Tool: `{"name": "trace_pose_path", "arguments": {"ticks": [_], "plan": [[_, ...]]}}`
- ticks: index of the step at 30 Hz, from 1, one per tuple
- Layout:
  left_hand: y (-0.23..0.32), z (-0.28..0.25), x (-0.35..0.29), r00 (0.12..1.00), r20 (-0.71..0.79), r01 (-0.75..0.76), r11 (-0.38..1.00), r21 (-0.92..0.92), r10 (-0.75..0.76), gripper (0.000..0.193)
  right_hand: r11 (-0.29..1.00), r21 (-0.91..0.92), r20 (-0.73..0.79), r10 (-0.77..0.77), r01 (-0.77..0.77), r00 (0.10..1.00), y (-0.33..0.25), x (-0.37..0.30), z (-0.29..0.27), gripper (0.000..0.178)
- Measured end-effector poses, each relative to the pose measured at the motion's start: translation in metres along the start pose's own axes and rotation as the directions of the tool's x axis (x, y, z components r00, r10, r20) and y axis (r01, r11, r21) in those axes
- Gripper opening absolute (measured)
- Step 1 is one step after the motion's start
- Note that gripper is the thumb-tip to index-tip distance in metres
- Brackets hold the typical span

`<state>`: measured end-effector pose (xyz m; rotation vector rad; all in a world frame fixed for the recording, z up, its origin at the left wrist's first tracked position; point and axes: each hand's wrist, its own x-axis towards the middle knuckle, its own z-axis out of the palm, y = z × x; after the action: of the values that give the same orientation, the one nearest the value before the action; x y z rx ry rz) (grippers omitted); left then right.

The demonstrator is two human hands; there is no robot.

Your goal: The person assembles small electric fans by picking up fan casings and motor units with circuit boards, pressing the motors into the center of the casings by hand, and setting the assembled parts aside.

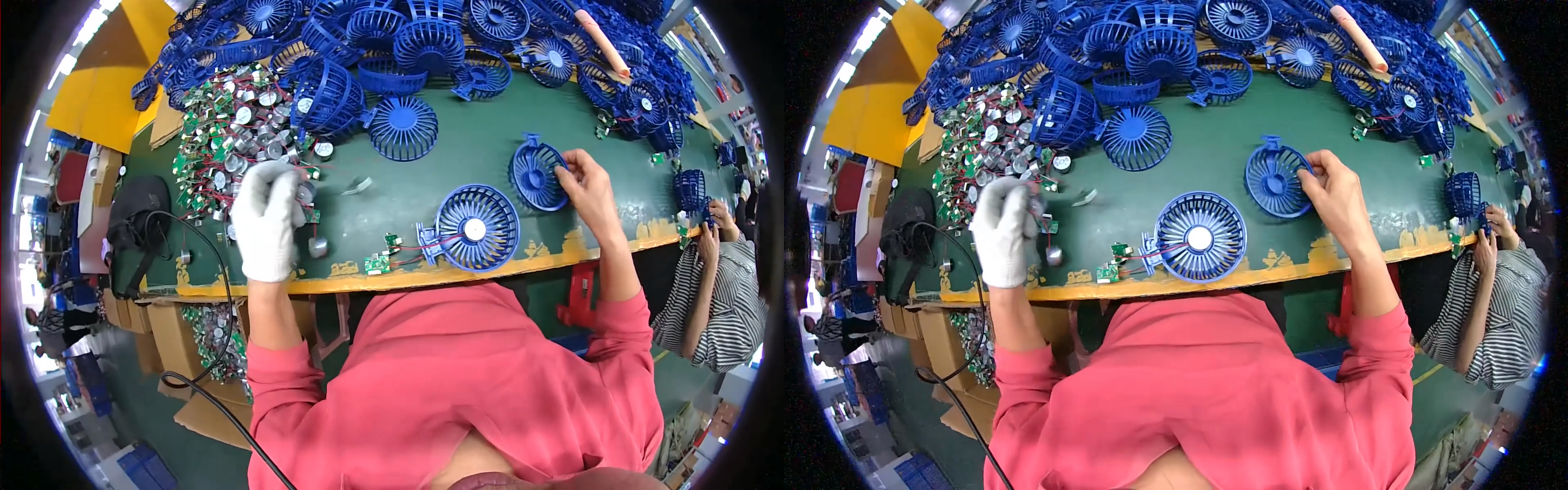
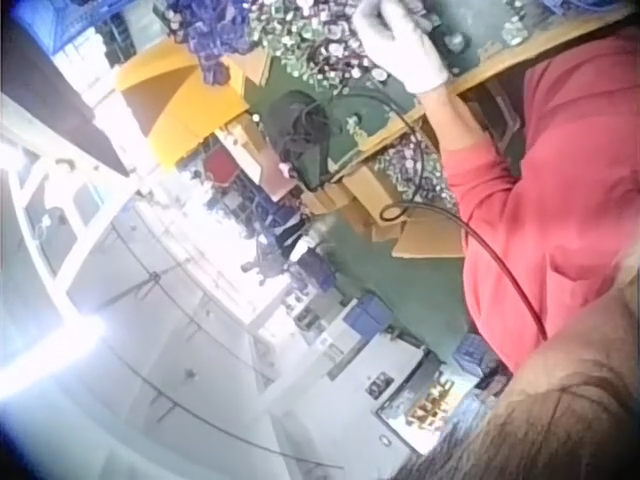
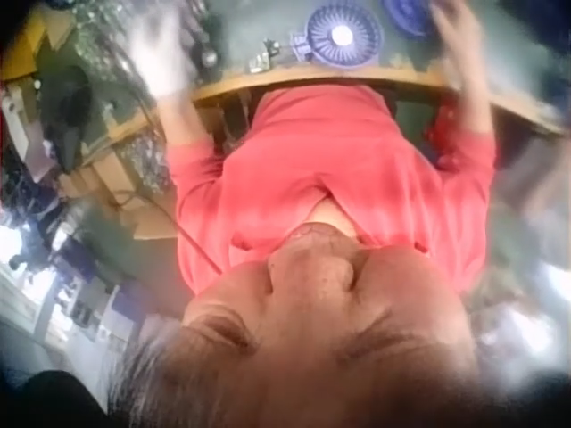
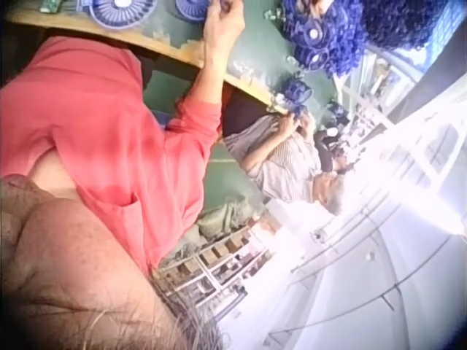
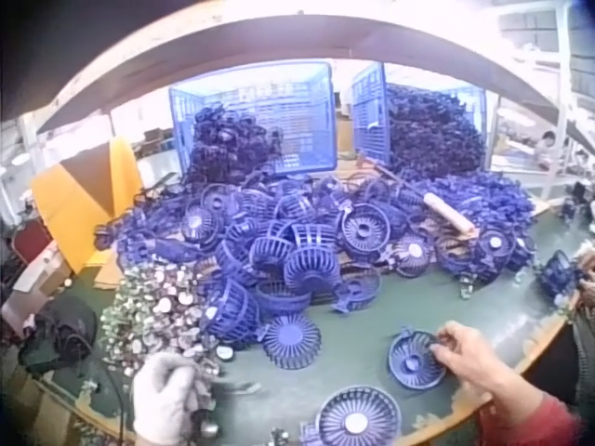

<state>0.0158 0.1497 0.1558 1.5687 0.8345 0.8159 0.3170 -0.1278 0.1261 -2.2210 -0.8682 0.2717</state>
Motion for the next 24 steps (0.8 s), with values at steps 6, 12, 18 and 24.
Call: {"name": "trace_pose_path", "arguments": {"ticks": [6, 12, 18, 24], "plan": [[0.037, 0.011, -0.008, 0.799, -0.333, -0.570, 0.806, -0.158, 0.500, 0.009, 0.991, 0.106, -0.023, -0.075, 0.077, 0.997, -0.023, 0.010, -0.011, 0.012], [0.032, 0.027, -0.015, 0.879, 0.094, -0.453, 0.880, -0.143, 0.468, 0.012, 0.836, 0.182, 0.114, -0.540, 0.517, 0.834, -0.094, 0.011, -0.010, 0.012], [0.028, 0.039, -0.030, 0.854, 0.153, -0.407, 0.820, -0.403, 0.498, 0.047, 0.687, 0.026, 0.285, -0.701, 0.726, 0.653, -0.111, 0.012, 0.020, 0.012], [0.035, 0.052, -0.053, 0.829, 0.373, -0.204, 0.847, -0.491, 0.416, 0.048, 0.609, 0.083, 0.041, -0.793, 0.789, 0.608, -0.110, 0.006, 0.029, 0.024]]}}
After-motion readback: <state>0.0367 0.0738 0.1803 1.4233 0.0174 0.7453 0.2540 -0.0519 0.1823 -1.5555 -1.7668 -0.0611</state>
